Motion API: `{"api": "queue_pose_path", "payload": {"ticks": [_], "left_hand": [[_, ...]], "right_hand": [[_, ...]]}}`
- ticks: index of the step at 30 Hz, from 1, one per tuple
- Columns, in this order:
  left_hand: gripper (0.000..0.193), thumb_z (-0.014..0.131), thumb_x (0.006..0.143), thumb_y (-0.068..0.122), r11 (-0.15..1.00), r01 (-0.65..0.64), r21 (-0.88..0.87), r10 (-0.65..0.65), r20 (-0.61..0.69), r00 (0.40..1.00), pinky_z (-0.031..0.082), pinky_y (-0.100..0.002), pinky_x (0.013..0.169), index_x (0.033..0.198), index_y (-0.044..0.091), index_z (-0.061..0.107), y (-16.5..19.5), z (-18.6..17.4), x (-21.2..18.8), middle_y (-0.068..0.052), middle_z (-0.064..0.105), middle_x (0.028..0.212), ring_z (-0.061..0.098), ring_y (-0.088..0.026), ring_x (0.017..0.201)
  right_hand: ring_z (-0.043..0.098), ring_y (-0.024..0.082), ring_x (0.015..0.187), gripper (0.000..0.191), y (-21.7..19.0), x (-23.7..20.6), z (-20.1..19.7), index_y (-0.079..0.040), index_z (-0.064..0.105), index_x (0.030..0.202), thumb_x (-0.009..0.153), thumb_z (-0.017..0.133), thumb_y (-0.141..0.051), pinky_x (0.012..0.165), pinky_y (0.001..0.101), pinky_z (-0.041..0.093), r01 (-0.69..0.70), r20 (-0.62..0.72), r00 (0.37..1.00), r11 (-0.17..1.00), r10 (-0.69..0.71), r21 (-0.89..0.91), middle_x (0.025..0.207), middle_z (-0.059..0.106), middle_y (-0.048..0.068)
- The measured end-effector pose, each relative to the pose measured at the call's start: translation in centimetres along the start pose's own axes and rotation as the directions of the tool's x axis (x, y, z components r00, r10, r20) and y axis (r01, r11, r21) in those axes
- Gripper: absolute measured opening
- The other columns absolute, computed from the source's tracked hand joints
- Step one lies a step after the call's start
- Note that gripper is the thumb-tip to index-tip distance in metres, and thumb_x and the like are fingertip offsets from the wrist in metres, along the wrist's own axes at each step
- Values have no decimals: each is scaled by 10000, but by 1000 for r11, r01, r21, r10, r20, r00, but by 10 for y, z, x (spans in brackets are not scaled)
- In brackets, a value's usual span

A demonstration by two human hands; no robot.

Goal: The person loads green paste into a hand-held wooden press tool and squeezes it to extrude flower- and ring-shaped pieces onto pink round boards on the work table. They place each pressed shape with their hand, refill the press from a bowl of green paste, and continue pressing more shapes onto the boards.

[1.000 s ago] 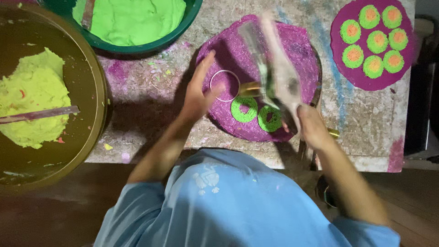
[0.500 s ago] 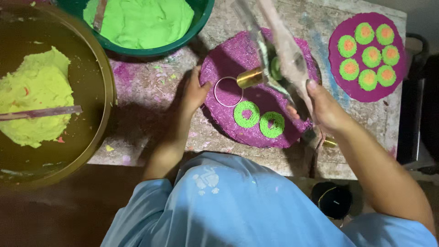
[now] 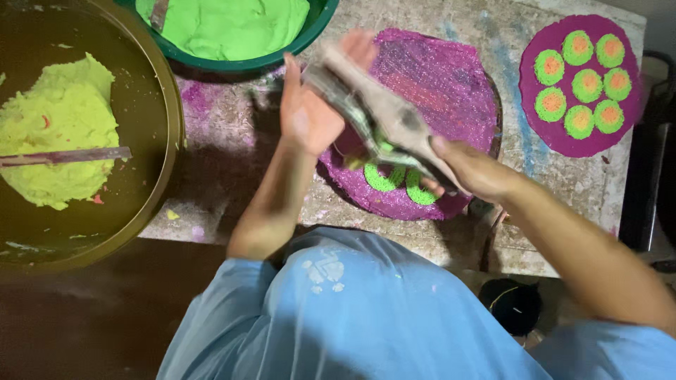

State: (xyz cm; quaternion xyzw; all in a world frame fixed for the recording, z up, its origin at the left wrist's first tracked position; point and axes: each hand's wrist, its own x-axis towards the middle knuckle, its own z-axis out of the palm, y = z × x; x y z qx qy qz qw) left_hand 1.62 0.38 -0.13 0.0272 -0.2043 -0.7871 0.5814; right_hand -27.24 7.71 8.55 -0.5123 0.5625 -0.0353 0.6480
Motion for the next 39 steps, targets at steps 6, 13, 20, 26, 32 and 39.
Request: {"api": "queue_pose_path", "payload": {"ticks": [6,13,20,26,32,39], "left_hand": [[598,469,996,736,941,-103,-323,92,-48,995,461,-389,975,931,143,521,-5,5,23,20,498,835,513,-141,806],[586,419,969,739,948,-213,-237,178,-162,971,471,-360,787,789,182,440,16,-9,15,57,393,679,417,-122,657],[569,412,980,712,915,-240,-325,104,-384,918,431,-330,684,721,205,416,-11,-4,16,73,352,595,374,-107,551],[541,382,984,659,937,-256,-238,159,-361,919,399,-335,665,710,193,394,-10,3,44,61,322,569,312,-123,537],[568,346,968,681,961,-254,-114,210,-301,930,334,-325,594,701,180,379,19,0,36,61,275,552,250,-114,503],[579,317,1027,657,957,-251,-145,167,-431,887,337,-308,553,701,191,426,-17,-3,21,73,351,558,305,-102,496]], "right_hand": [[624,190,638,717,-48,15,-1,-37,672,963,1008,285,-639,619,387,547,-123,-120,988,960,95,-253,722,649,84],[699,303,689,715,-69,32,34,-25,687,1148,991,331,-624,688,483,531,6,-222,965,851,-143,-525,685,665,160],[724,383,796,681,-68,28,24,-28,735,1066,1039,354,-592,782,517,542,-98,-232,971,792,-56,-603,802,720,215],[661,505,856,545,-66,31,16,-47,715,1107,1048,448,-518,783,595,499,-124,-363,901,662,-237,-739,845,690,288],[662,511,786,451,-56,52,37,-46,670,1168,1044,473,-432,706,598,495,88,-330,856,740,-399,-667,801,680,285],[668,471,725,461,-25,45,27,-38,695,1090,1074,441,-423,704,563,497,30,-285,921,776,-267,-630,770,675,269]]}}
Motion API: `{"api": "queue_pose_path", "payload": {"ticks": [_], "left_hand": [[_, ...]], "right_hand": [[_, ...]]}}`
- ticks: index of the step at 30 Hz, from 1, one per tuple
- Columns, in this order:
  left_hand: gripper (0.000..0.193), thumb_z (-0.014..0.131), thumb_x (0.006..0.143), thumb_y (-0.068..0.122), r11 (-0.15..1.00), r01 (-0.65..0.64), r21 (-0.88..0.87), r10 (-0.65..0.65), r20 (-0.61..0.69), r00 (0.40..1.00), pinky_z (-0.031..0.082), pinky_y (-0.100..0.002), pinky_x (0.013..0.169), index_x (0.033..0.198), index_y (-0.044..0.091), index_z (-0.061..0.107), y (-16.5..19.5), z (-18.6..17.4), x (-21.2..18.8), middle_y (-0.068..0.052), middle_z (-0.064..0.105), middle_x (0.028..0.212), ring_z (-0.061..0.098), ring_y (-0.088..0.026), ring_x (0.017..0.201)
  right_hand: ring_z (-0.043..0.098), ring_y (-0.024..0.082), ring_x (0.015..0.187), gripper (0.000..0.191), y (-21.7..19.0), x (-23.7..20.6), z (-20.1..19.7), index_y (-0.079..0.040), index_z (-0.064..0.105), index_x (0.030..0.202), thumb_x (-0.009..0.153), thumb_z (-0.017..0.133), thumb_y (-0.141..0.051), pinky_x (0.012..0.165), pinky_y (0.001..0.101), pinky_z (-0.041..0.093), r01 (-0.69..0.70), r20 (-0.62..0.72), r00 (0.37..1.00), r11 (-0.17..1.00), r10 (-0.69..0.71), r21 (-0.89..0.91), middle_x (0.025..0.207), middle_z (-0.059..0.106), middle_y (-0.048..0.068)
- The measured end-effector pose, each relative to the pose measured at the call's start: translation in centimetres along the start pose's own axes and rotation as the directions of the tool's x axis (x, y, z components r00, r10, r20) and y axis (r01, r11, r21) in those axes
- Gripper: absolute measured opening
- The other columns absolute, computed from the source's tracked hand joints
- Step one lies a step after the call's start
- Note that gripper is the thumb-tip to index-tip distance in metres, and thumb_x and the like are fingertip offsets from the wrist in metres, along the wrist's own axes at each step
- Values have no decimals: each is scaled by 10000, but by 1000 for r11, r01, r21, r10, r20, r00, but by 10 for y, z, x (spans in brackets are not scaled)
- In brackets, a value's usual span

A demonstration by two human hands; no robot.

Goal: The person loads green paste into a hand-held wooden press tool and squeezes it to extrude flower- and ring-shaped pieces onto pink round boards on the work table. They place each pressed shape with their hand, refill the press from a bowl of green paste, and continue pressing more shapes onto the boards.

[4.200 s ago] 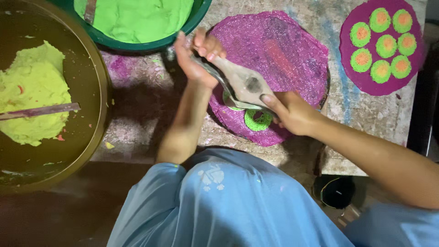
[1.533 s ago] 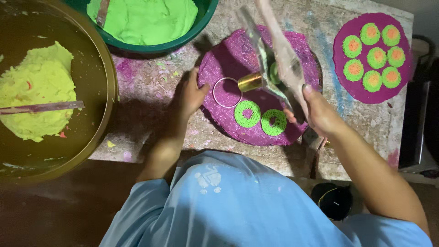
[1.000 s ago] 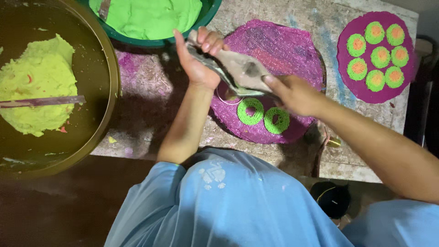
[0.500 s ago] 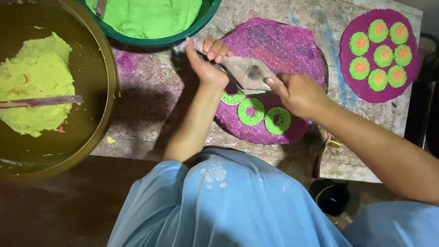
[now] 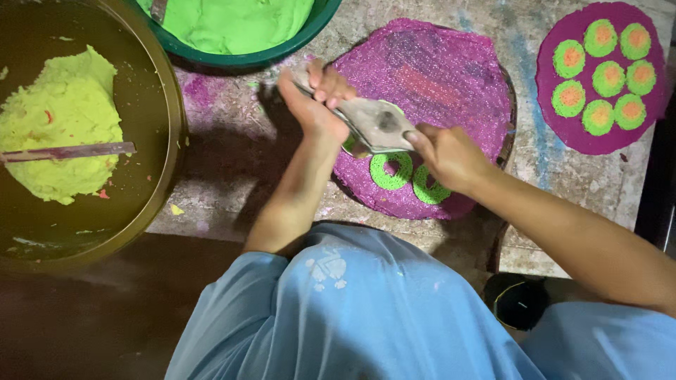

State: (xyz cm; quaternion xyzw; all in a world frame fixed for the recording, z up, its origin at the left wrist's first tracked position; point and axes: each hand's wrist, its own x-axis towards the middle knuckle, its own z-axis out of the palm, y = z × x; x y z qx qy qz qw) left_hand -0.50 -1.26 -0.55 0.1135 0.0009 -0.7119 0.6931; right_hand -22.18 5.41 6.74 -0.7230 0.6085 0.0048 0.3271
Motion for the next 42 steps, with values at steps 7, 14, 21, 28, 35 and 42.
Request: {"api": "queue_pose_path", "payload": {"ticks": [7,14,21,28,35,42], "left_hand": [[765,673,917,587,593,-24,805,-306,253,918,479,-413,1105,1441,83,436,15,-20,-15,-112,580,1380,580,-227,1275],[1167,961,663,299,-478,-566,672,-475,344,810,295,-564,1096,1570,62,266,29,-32,-55,-178,469,1472,428,-378,1354],[1170,947,676,318,-438,-539,719,-525,283,803,268,-560,1133,1582,60,253,25,-9,-19,-183,464,1522,417,-374,1360],[1044,1001,578,438,-146,-902,406,-615,677,404,321,-597,1084,1375,-35,521,-29,95,-23,-335,495,1450,432,-480,1365],[663,844,689,394,174,-644,745,-973,232,4,415,-549,858,1212,76,588,5,190,-131,-237,605,1108,573,-443,1067],[270,673,876,400,-466,-728,502,-884,-277,376,478,-537,685,1073,215,666,27,228,-184,-148,694,804,685,-426,819]], "right_hand": [[600,193,584,650,73,-54,-34,-18,670,1054,1066,324,-567,541,381,473,50,-205,979,963,6,263,657,608,109],[477,143,578,833,121,-114,23,-8,557,1089,1010,315,-802,488,308,349,217,-430,875,614,222,759,726,513,45],[433,134,596,734,153,-147,84,-33,551,1134,1032,356,-733,541,278,346,334,-374,872,176,315,926,703,477,19],[643,201,574,341,100,-154,42,20,509,1223,1035,471,-262,545,333,536,161,-514,824,772,238,615,697,660,66],[583,320,642,547,-11,-185,-82,-49,612,841,840,705,-587,600,442,453,672,-374,567,675,-734,-304,705,539,107],[585,342,747,498,-50,-177,-132,-64,527,916,1003,594,-549,641,455,438,912,78,411,410,-908,-22,806,538,97]]}}
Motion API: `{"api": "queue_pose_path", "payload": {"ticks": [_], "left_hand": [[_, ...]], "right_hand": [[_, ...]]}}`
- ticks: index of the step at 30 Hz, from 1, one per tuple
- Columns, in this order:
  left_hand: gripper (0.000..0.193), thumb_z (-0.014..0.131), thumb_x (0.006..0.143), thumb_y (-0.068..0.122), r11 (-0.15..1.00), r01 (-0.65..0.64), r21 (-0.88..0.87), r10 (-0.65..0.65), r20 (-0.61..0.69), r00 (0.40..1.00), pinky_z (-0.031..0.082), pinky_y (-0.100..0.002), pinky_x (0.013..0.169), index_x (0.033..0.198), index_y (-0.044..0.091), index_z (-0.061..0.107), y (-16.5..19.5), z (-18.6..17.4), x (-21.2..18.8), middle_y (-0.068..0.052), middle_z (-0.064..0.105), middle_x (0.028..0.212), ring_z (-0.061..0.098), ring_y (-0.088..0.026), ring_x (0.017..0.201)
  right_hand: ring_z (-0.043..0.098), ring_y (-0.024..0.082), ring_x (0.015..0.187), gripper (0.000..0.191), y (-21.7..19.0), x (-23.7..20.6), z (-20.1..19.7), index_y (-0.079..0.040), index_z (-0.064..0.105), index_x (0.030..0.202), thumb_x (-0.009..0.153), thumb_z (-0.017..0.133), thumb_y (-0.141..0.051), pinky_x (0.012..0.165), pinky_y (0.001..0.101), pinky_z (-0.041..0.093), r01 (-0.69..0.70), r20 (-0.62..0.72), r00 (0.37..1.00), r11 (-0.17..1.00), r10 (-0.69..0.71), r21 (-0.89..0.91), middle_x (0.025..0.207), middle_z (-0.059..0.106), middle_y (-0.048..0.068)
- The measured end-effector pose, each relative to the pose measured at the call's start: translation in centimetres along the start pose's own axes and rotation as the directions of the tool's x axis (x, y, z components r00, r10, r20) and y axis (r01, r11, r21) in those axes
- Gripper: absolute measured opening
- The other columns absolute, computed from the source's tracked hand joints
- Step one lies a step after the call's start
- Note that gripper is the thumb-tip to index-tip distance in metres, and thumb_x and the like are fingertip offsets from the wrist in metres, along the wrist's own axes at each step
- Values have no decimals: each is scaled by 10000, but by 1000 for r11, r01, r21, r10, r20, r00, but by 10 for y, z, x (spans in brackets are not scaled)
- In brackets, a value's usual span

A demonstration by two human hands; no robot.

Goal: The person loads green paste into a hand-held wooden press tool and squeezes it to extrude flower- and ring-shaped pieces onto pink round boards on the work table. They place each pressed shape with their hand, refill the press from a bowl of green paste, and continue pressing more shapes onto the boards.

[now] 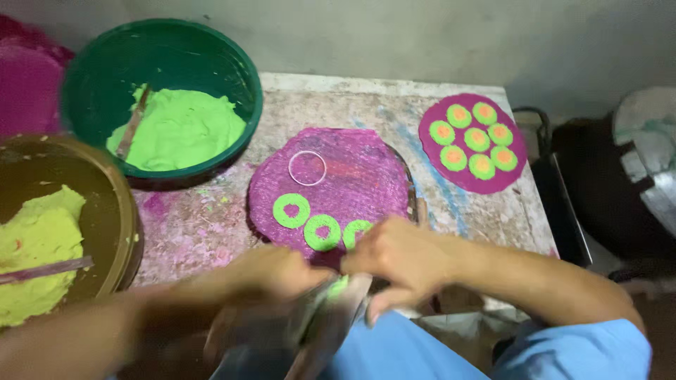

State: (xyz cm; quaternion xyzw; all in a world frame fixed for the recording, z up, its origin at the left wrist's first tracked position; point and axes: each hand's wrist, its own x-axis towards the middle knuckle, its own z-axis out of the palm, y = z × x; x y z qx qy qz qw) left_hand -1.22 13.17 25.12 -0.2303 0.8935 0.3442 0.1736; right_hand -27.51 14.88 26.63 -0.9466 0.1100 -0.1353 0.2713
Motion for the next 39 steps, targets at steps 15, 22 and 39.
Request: {"api": "queue_pose_path", "payload": {"ticks": [15,22,39], "left_hand": [[325,640,921,314,132,-255,-958,-171,-276,946,516,-427,689,1138,77,686,-194,111,-194,-128,660,806,655,-280,771],[332,646,923,234,-11,-467,-884,-586,-373,720,517,-391,678,1176,22,680,-272,145,-189,-117,638,834,627,-224,761],[125,650,961,189,592,-678,-435,-660,-745,-98,527,-351,812,966,67,677,-455,7,-181,-10,665,900,642,-140,842]], "right_hand": [[611,158,660,184,22,168,-3,-166,704,987,902,829,-272,557,298,411,103,-39,959,470,-281,-877,768,600,-7],[571,362,1133,478,107,349,5,-114,634,1282,836,803,-142,1015,444,454,-211,-588,764,760,-264,-615,1228,590,180],[702,394,935,235,292,526,61,-75,769,1012,947,587,-209,802,492,565,-629,5,647,537,763,-562,1031,725,242]]}}
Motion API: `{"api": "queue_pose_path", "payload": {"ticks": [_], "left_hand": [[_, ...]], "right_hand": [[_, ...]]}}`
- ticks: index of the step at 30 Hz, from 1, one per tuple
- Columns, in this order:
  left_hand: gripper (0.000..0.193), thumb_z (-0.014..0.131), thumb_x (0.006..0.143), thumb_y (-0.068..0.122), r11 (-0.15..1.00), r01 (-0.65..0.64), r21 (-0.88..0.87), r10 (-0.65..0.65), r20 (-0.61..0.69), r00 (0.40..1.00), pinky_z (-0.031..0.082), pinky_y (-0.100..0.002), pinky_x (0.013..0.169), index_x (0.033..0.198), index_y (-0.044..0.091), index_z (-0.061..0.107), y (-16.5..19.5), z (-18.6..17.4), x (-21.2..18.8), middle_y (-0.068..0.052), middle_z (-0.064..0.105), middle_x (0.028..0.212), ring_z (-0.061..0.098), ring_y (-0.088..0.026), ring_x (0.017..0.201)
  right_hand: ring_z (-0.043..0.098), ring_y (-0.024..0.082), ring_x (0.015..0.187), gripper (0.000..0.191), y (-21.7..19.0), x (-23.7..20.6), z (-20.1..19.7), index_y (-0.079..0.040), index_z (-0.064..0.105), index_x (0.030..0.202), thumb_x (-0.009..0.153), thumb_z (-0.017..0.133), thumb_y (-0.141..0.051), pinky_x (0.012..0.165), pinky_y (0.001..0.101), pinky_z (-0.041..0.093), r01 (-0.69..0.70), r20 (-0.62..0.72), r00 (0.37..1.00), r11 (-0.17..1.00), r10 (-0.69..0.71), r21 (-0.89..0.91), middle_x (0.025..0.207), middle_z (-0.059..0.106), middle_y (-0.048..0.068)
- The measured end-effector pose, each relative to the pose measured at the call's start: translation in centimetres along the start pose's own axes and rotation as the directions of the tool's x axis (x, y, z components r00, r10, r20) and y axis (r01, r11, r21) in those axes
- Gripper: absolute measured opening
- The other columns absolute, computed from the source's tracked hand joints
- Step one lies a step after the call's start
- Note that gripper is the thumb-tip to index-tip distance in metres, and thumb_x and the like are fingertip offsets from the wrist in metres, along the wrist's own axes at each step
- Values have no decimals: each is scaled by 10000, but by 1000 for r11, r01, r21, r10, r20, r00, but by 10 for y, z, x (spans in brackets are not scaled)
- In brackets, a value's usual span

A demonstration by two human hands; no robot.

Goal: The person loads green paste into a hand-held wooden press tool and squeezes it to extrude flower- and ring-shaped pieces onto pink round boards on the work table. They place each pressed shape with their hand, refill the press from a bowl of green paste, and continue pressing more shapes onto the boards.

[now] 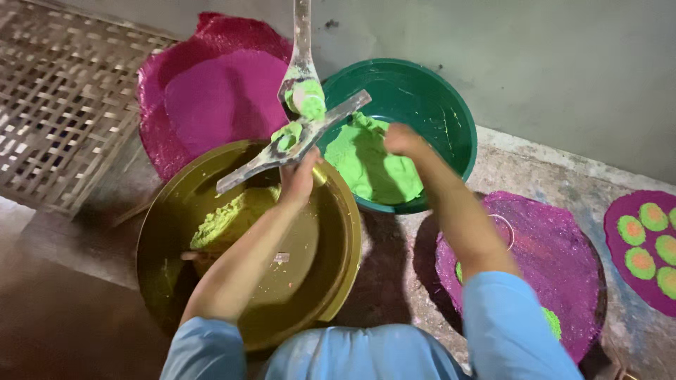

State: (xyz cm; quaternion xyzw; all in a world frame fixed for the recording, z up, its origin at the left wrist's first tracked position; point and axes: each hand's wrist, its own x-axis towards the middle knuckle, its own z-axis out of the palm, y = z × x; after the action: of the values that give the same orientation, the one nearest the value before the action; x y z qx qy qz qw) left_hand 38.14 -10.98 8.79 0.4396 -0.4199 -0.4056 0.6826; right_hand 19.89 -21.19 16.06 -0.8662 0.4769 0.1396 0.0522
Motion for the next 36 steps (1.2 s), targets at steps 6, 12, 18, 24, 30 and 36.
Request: {"api": "queue_pose_path", "payload": {"ticks": [6,12,18,24,30,36], "left_hand": [[176,648,946,121,882,-310,354,338,-20,941,491,-378,879,1076,3,661,-1,21,40,-73,692,1019,633,-208,970],[257,682,969,283,925,75,372,-15,-163,986,490,-473,840,1027,33,673,-5,36,42,-135,698,954,677,-302,891],[338,684,927,288,768,-245,592,384,-118,916,406,-510,1004,1150,35,669,-11,39,44,-133,688,1156,606,-340,1130],[325,715,957,302,583,-239,776,291,76,954,460,-498,959,1202,92,680,21,32,32,-130,713,1172,621,-355,1143],[482,691,1000,287,957,-238,168,146,429,891,546,-384,1048,1430,116,558,58,59,-52,-110,685,1205,656,-266,1126],[542,604,1013,170,441,-702,559,254,672,695,522,-358,1053,1520,25,476,59,61,-100,-124,646,1279,628,-270,1203]], "right_hand": [[704,385,868,283,29,-7,25,-148,689,1188,922,597,-176,722,494,555,244,-104,969,925,-223,291,970,732,184],[700,428,862,463,1,-32,60,-129,565,1363,910,651,-168,766,519,560,53,-69,997,961,-35,272,958,721,243],[701,417,971,519,20,-93,106,-99,592,1341,833,565,3,850,492,558,232,-193,968,861,-159,453,1039,714,269],[663,229,736,308,106,-178,88,-117,725,1247,989,602,-230,721,403,546,-57,55,998,793,29,607,832,742,142],[440,162,635,335,129,-239,44,-98,756,1337,1056,620,-218,551,392,369,-96,154,982,414,-110,905,718,526,75],[729,195,790,257,74,-277,-31,-298,752,1230,1020,614,-351,633,357,534,174,-209,966,980,-151,97,886,749,-2]]}}
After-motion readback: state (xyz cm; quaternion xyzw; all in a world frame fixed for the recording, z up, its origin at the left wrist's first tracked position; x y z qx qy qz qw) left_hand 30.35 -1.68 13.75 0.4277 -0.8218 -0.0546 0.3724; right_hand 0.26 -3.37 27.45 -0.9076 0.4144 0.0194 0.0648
